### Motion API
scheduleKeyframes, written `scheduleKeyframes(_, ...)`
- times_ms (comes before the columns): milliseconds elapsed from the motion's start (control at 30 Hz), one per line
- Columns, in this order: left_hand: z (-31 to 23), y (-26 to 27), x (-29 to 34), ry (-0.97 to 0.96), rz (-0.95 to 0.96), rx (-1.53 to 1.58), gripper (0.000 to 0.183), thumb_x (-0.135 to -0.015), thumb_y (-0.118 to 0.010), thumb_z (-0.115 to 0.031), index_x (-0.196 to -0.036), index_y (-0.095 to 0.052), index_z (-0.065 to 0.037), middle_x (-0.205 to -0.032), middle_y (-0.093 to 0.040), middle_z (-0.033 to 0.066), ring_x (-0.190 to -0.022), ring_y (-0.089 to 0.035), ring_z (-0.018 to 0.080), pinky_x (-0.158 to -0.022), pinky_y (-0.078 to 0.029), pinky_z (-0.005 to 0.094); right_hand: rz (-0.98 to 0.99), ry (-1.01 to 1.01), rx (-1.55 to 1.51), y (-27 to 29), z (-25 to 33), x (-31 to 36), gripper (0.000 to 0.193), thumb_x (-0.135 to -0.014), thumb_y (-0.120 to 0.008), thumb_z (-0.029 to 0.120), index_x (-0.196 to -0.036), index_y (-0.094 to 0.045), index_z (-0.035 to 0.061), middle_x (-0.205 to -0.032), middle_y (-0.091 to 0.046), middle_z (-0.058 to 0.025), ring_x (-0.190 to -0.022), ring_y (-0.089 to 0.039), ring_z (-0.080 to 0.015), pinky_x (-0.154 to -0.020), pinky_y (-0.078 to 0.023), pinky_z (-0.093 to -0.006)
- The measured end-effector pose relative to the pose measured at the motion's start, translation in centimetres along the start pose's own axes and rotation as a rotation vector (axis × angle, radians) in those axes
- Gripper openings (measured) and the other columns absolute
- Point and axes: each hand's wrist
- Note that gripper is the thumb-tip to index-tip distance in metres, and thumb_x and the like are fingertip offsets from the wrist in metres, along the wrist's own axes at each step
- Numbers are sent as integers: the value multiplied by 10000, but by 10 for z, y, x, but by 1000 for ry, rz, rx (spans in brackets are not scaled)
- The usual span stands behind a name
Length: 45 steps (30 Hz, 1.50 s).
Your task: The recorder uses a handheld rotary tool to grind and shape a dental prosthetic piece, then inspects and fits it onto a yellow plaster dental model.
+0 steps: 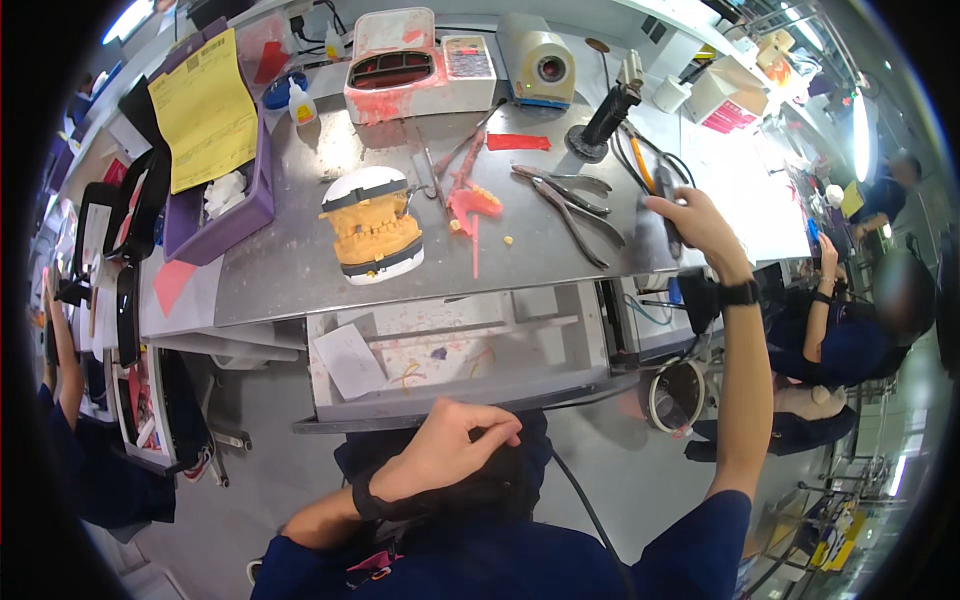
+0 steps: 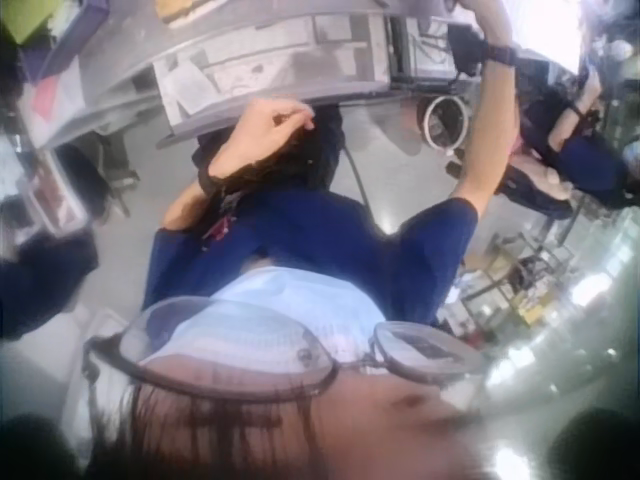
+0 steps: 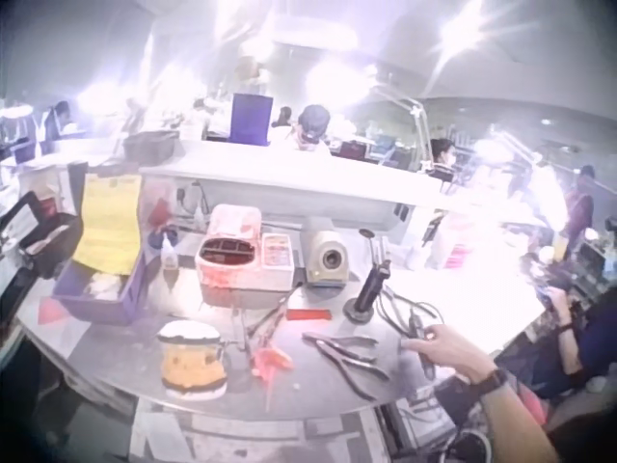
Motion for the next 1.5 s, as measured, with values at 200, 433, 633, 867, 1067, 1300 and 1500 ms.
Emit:
scheduleKeyframes(200, 12, -9, 1, -5, 214, -157, 150, -853, -670, -130, -876, -695, 16, -792, -700, 122, -719, -675, 196, -672, -515, 272, -96, 24, -304, -1, 9, 26, 459, -853, -672, 331, -1062, -546, -58, -722, -627, -89, -485, -511, -83, -442, -390, -208)
scheduleKeyframes(433, 25, -23, -5, -90, 363, -216, 191, -865, -653, -131, -978, -651, 23, -847, -681, 153, -764, -664, 270, -701, -517, 317, 179, -133, -425, 30, -47, 149, 240, -923, -512, 171, -803, -638, 7, -614, -613, -26, -467, -516, -51, -426, -373, -193)
scheduleKeyframes(633, 19, -47, -16, -236, 367, -408, 161, -834, -659, -83, -962, -643, 13, -877, -644, 131, -792, -622, 299, -692, -496, 348, 70, 137, 329, -122, -215, 204, 143, -761, -611, 58, -863, -661, -29, -736, -679, -116, -641, -653, -243, -572, -521, -338)
scheduleKeyframes(867, 38, -68, -37, -196, 618, -175, 177, -887, -548, -22, -1041, -621, 24, -908, -652, 125, -850, -661, 233, -711, -537, 306, 99, 265, 1075, -269, -293, 99, 264, -838, -547, 247, -999, -677, 83, -1052, -656, -149, -990, -620, -327, -774, -458, -558)
scheduleKeyframes(1067, 80, -101, -78, 328, 814, -53, 276, -934, -519, -139, -1068, -581, 94, -866, -674, 132, -596, -674, 171, -487, -520, 279, 455, -7, 1584, -342, -352, 173, 310, -847, -580, 246, -1093, -692, 95, -1126, -663, -112, -1084, -592, -302, -866, -407, -581)
scheduleKeyframes(1300, 208, -172, -103, 377, 678, -203, 250, -825, -600, -127, -986, -612, 63, -882, -673, 173, -646, -675, 256, -545, -523, 334, 583, -26, 708, -246, -279, 249, 327, -850, -594, 394, -872, -721, 94, -879, -695, -153, -860, -675, -279, -755, -518, -415)
scheduleKeyframes(1500, 235, -190, -111, -16, 439, -534, 182, -726, -544, 17, -901, -586, 42, -897, -616, 279, -935, -607, 416, -787, -502, 488, 335, -27, 369, -153, -142, 248, 381, -843, -602, 414, -739, -703, 62, -666, -631, -202, -653, -626, -398, -633, -517, -467)
Point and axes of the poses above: each hand's wrist, its own x-axis away from the middle knuckle, its own y-axis out of the back of the hand, z = x × y
